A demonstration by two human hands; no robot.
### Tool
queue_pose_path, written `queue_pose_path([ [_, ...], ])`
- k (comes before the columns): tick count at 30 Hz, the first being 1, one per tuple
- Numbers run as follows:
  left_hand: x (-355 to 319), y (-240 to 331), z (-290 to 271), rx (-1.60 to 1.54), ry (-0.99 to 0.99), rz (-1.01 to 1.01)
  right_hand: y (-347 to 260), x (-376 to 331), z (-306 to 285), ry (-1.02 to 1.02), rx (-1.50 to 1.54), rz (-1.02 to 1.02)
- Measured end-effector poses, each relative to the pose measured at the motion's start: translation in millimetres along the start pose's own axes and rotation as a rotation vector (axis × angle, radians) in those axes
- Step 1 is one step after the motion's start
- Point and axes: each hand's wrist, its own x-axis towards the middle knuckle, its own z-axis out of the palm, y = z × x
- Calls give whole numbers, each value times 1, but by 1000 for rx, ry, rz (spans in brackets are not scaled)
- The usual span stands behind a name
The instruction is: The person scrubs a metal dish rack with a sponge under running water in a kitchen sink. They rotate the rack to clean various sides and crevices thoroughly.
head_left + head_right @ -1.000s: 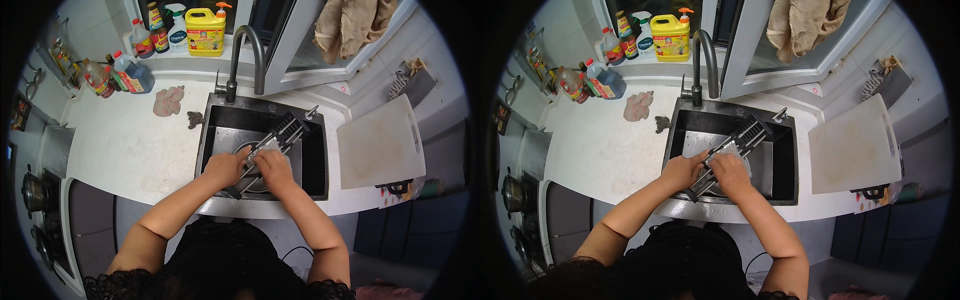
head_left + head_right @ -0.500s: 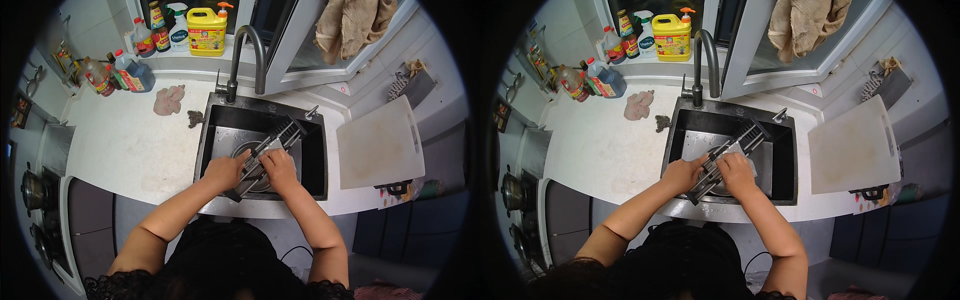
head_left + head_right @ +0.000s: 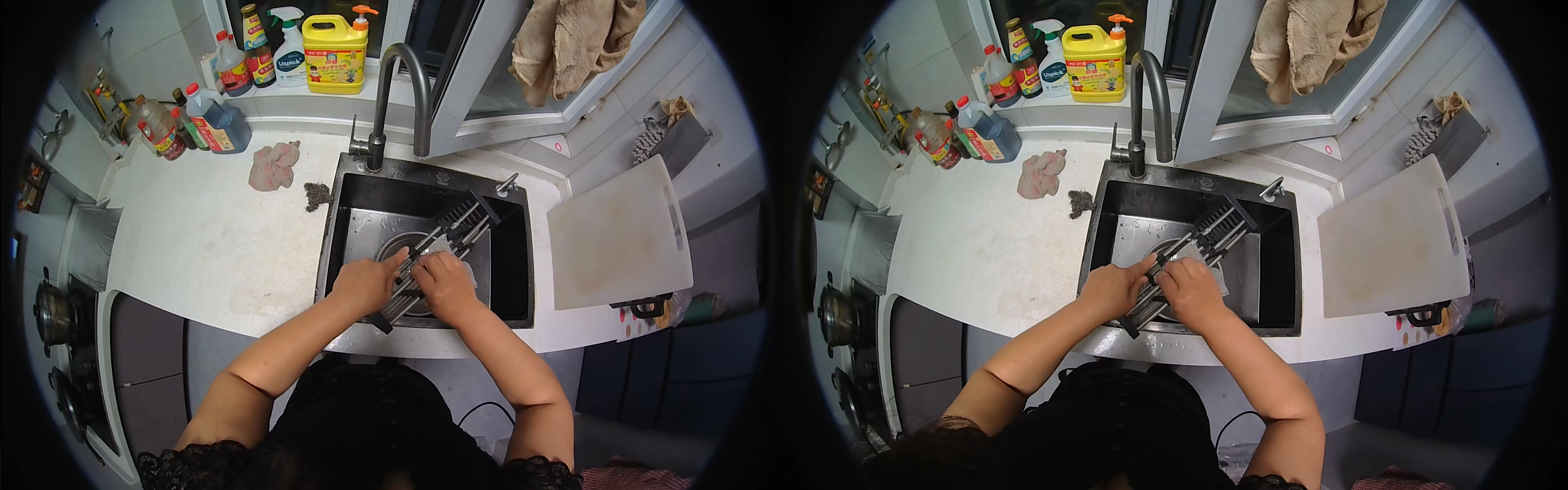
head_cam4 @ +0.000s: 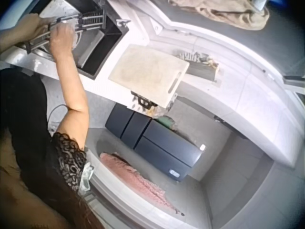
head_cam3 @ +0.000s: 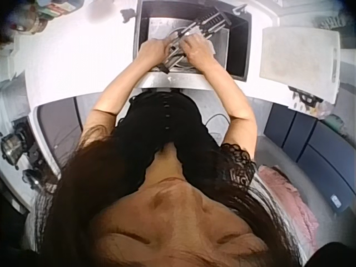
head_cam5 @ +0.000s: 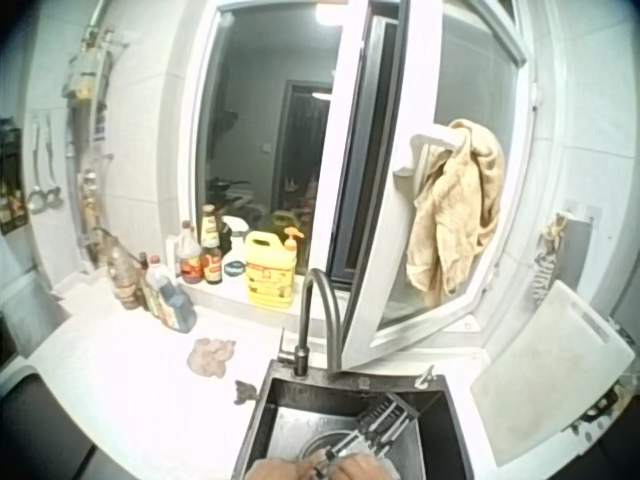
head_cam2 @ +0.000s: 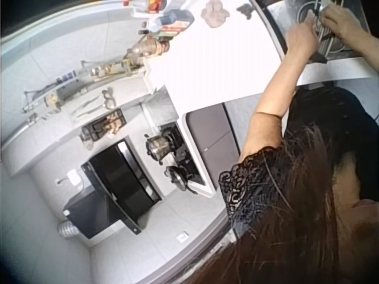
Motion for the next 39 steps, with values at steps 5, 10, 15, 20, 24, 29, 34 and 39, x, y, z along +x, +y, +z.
queue_pose_path([
  [5,2,-1,-1,-10,8,8,19,1,-5,-17,-46,106],
  [10,3,-1,-8,-7,5,7,20,0,-18,42,-48,225],
  [15,5,-4,-4,11,15,5,1,-2,-11,-4,2,124],
  [20,6,-6,-6,28,-20,19,5,1,-12,39,0,207],
  [24,1,4,-14,50,-120,-44,15,-2,-18,34,-21,272],
  [29,-2,-3,-4,3,-35,14,-5,-10,-8,-79,5,131],
  [34,-2,-2,-4,-7,-17,32,5,-4,-15,46,-42,229],
  [39,0,2,-14,6,-121,-38,-9,-4,-14,-9,67,47],
])
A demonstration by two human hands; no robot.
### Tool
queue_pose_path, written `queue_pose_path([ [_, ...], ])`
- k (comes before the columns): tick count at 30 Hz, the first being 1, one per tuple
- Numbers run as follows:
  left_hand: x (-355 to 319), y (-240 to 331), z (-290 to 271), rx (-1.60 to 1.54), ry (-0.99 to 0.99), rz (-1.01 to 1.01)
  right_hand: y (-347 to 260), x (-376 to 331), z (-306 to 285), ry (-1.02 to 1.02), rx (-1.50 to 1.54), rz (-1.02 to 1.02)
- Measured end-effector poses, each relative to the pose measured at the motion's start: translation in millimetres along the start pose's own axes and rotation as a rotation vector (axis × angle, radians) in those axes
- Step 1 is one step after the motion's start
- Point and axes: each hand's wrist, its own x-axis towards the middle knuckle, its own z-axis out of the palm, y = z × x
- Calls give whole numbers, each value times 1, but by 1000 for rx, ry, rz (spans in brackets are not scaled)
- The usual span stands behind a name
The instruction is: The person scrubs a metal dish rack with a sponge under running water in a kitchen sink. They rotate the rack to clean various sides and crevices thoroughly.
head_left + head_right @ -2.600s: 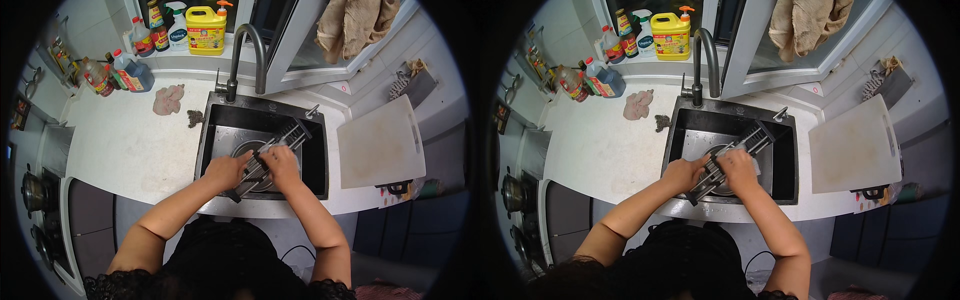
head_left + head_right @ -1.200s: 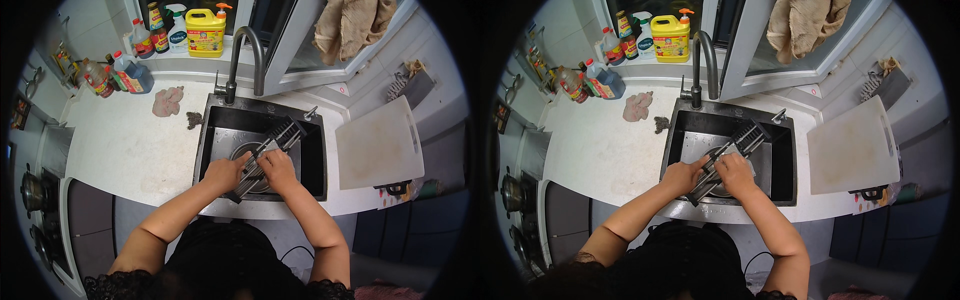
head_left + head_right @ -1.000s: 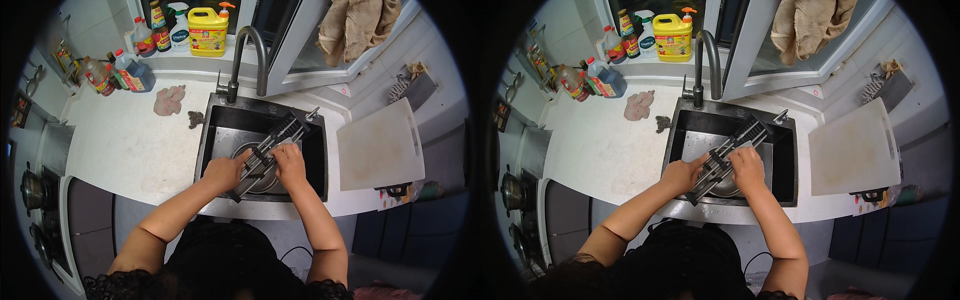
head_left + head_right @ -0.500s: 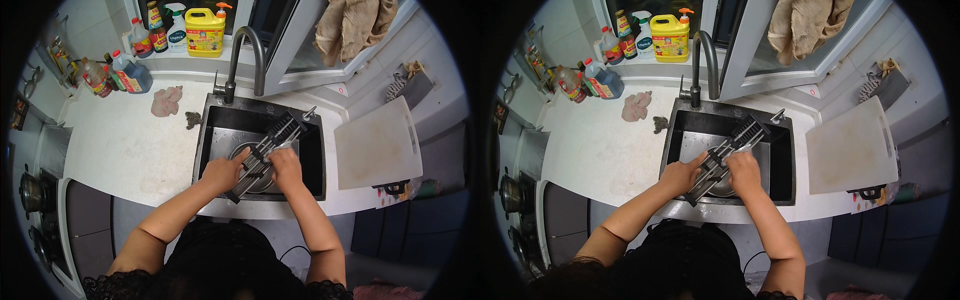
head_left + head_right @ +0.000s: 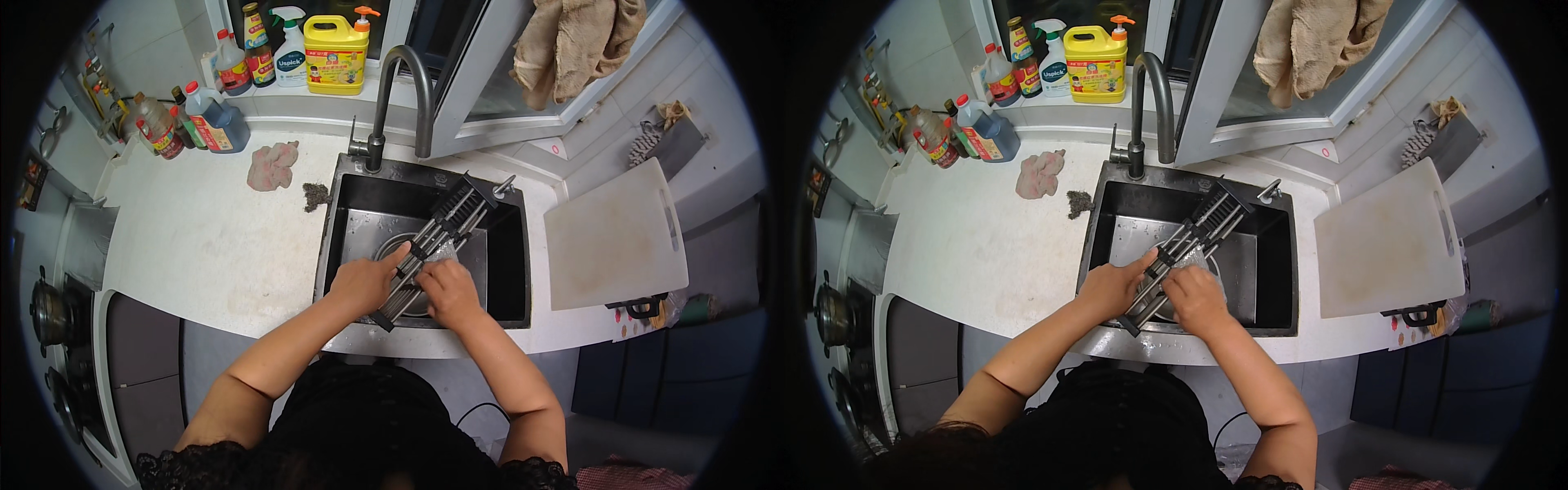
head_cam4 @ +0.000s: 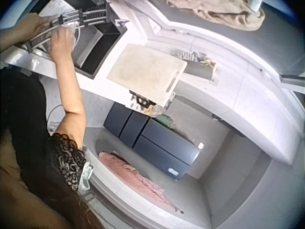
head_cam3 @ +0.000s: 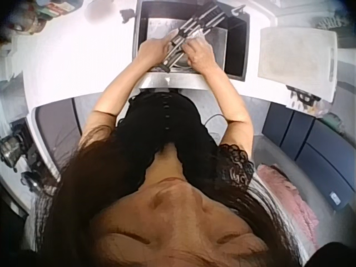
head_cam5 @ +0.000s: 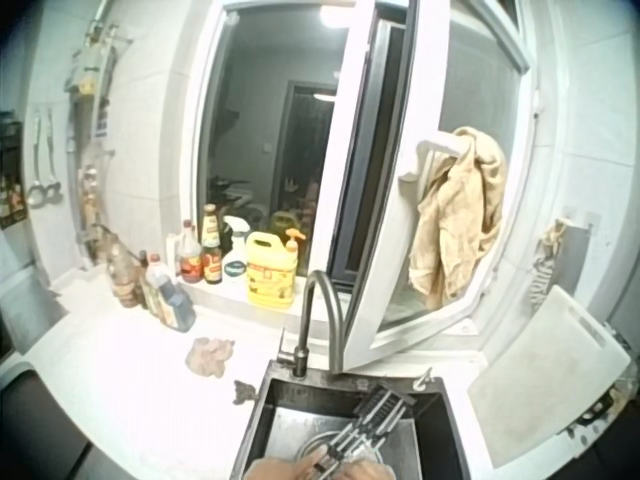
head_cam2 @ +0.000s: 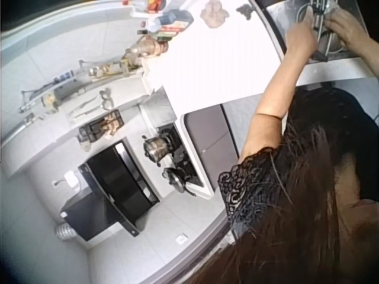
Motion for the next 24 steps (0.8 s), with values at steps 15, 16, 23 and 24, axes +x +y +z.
queue_pose_path([
  [15,-2,1,7,-7,176,47,17,-16,-7,47,-70,117],
  [16,0,-3,11,-7,178,42,4,-13,-5,28,-11,126],
  [23,12,1,27,-290,310,-26,-12,15,19,311,-75,345],
  [24,15,-3,35,-337,353,-20,-18,14,25,248,-74,362],
])
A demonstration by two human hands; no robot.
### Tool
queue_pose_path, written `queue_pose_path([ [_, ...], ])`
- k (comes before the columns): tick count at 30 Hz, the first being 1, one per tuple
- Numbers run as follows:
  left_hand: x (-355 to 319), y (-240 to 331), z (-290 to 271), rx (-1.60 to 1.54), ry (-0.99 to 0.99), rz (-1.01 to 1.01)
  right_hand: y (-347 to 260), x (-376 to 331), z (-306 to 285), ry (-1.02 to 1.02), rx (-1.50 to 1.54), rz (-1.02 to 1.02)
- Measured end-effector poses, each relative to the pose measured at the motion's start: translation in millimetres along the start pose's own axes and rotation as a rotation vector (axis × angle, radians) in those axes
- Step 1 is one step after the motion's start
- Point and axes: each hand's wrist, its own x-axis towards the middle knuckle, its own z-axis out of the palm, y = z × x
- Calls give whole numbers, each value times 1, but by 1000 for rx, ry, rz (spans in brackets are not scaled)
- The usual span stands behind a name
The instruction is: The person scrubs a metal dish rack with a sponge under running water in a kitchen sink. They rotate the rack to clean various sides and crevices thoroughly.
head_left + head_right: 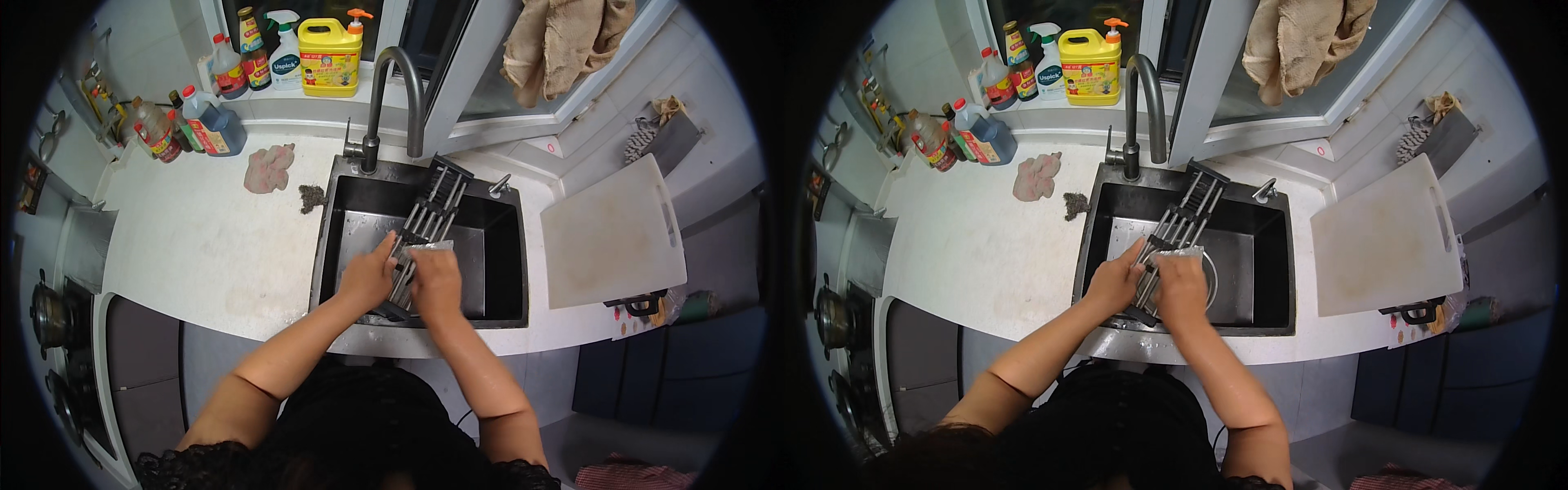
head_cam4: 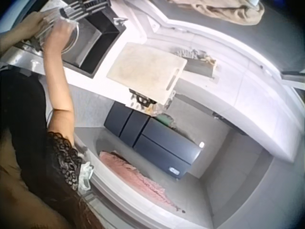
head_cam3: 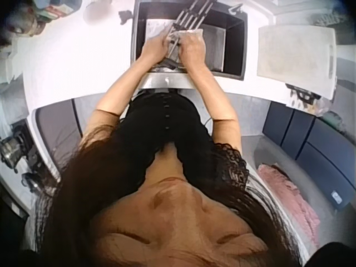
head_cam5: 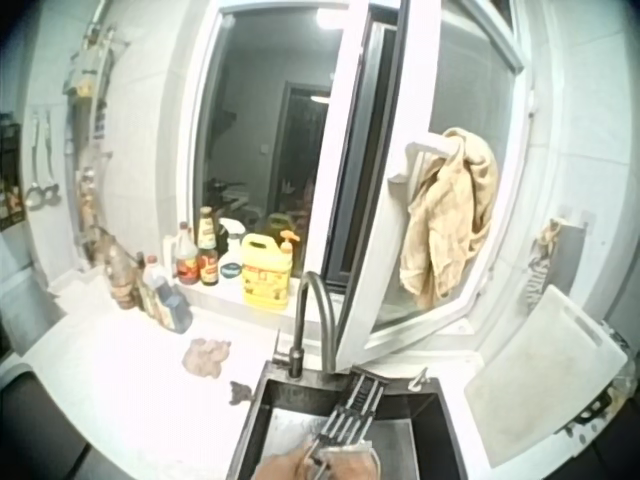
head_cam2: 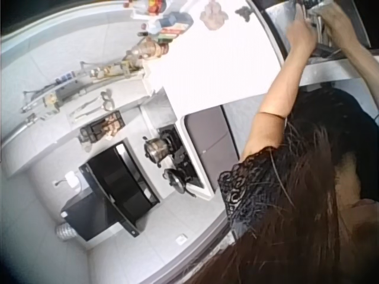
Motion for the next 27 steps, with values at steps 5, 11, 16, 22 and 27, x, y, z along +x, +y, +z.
queue_pose_path([
  [5,-3,-6,11,-101,-51,-94,-11,-7,3,-60,-55,133],
  [11,-18,-12,40,-358,-84,-182,-11,-9,-6,-114,-6,369],
  [16,-23,-25,46,-281,-146,-134,-15,-20,-12,-48,86,405],
  [22,-25,-7,41,-298,-131,-166,-2,3,-9,-88,153,710],
  [27,-22,-3,35,-283,-129,-178,-4,-6,-20,-200,231,707],
])
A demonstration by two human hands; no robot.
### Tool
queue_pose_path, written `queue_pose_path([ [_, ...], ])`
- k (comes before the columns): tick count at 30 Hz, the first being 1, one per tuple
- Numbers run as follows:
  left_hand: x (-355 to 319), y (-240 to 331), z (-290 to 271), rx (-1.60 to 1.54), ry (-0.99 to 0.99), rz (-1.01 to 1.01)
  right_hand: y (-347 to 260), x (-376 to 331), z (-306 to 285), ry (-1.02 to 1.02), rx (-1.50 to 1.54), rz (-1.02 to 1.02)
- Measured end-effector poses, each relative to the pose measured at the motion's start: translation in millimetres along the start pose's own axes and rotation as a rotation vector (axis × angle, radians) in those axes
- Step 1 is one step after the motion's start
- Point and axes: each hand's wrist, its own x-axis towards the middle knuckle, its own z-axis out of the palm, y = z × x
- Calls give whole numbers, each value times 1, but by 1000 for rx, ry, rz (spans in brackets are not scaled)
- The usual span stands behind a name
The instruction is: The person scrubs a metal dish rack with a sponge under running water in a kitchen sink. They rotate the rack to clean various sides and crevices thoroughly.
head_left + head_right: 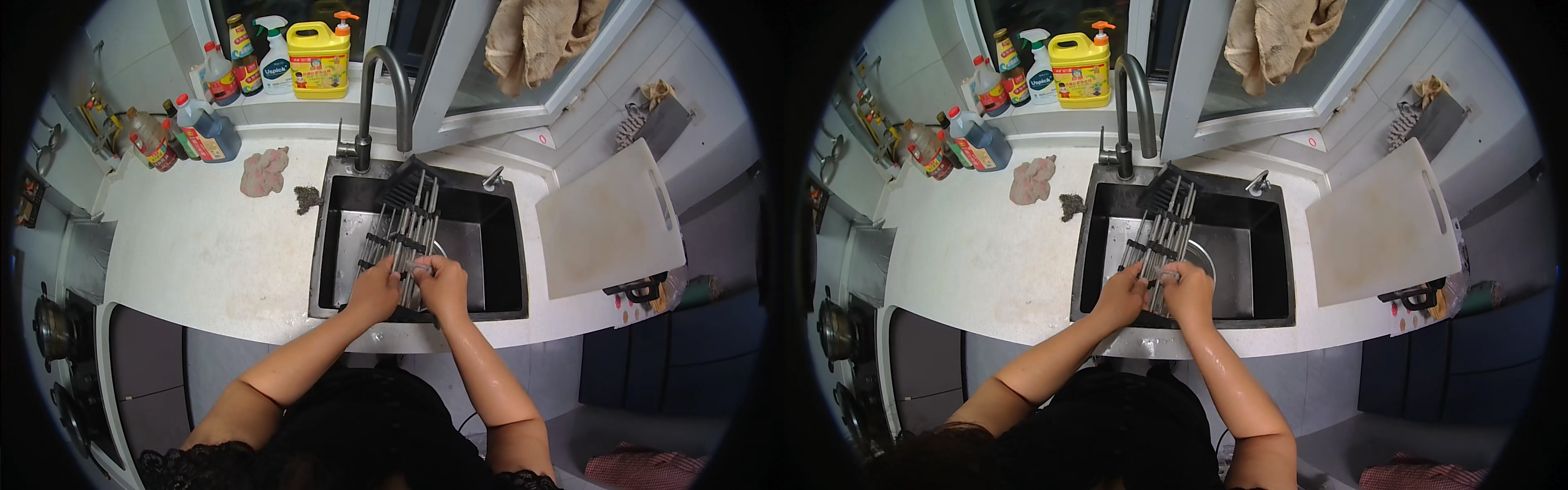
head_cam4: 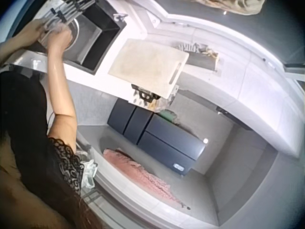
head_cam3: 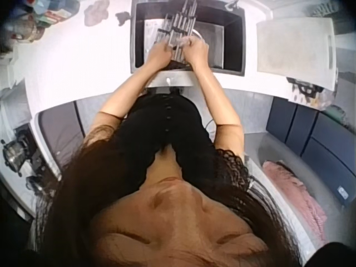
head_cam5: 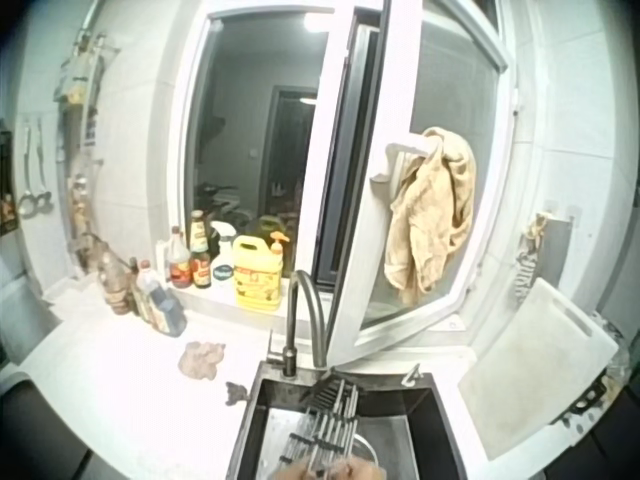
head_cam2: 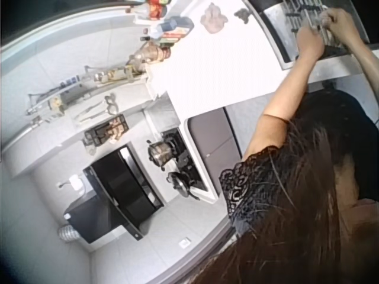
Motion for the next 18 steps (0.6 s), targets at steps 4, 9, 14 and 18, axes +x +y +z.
queue_pose_path([
  [4,-6,7,5,-37,-64,42,-2,18,-3,64,2,135],
  [9,-21,36,-5,-386,-111,-103,-20,19,-16,8,-76,33],
  [14,-32,63,-8,-865,-81,-158,-40,32,-37,-69,-83,-112],
  [18,-25,67,-12,-971,-166,-310,-28,51,-39,-44,102,-118],
])
